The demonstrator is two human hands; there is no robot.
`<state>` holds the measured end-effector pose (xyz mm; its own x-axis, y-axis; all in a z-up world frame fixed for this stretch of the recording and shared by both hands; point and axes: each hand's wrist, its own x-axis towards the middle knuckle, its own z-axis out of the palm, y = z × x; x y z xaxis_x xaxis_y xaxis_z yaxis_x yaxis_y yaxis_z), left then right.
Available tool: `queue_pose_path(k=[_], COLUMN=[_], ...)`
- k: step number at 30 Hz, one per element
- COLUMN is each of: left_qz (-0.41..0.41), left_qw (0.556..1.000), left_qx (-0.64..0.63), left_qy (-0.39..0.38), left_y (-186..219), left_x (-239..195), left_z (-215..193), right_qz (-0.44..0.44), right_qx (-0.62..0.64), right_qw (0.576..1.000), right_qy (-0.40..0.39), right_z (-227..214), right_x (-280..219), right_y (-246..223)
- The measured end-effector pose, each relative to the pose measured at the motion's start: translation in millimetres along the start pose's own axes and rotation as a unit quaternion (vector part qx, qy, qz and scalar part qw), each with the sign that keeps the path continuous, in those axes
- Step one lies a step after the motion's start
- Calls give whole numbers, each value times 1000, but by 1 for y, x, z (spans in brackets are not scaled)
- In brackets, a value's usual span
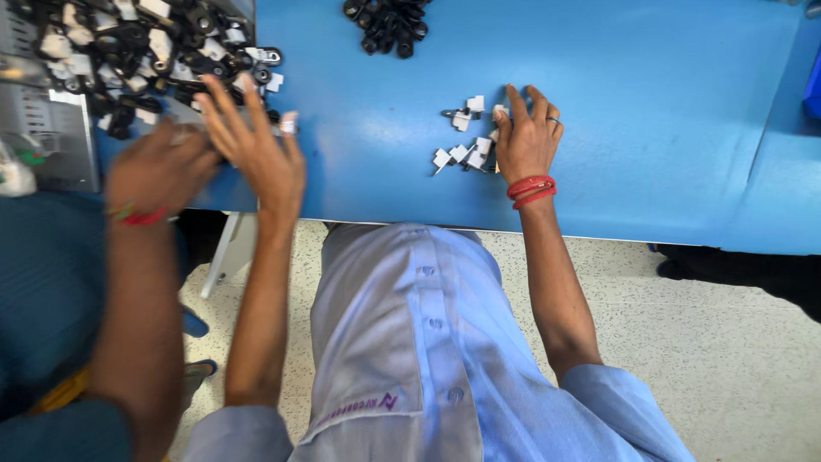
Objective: The person repeatedly picks up small white and black plastic components from a blue table and snaps them together by hand. The assembled units are placed into a small pile on the table.
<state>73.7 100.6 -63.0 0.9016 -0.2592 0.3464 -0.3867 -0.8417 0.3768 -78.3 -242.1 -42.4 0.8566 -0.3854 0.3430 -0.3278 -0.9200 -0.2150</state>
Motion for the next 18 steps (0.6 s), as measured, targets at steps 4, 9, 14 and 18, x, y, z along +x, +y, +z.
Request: queue_pose_path(k=[4,9,14,18], left_qz=[86,105,128,21], left_qw=[984,980,974,865], left_qx=[-151,-160,-188,-459], left_qy=[-42,-47,-20,-202], left_y=[62,125,140,166], left_x=[4,55,47,-10], left_z=[36,87,66,25], right_qz=[42,59,144,139], right_qx=[25,123,264,463], right_qw=[999,988,953,875], right_qy=[-22,-76,-45,-34], right_z=[-1,-16,-43,-70], right_x=[5,6,-1,-6], right_y=[-8,-3,3,-5])
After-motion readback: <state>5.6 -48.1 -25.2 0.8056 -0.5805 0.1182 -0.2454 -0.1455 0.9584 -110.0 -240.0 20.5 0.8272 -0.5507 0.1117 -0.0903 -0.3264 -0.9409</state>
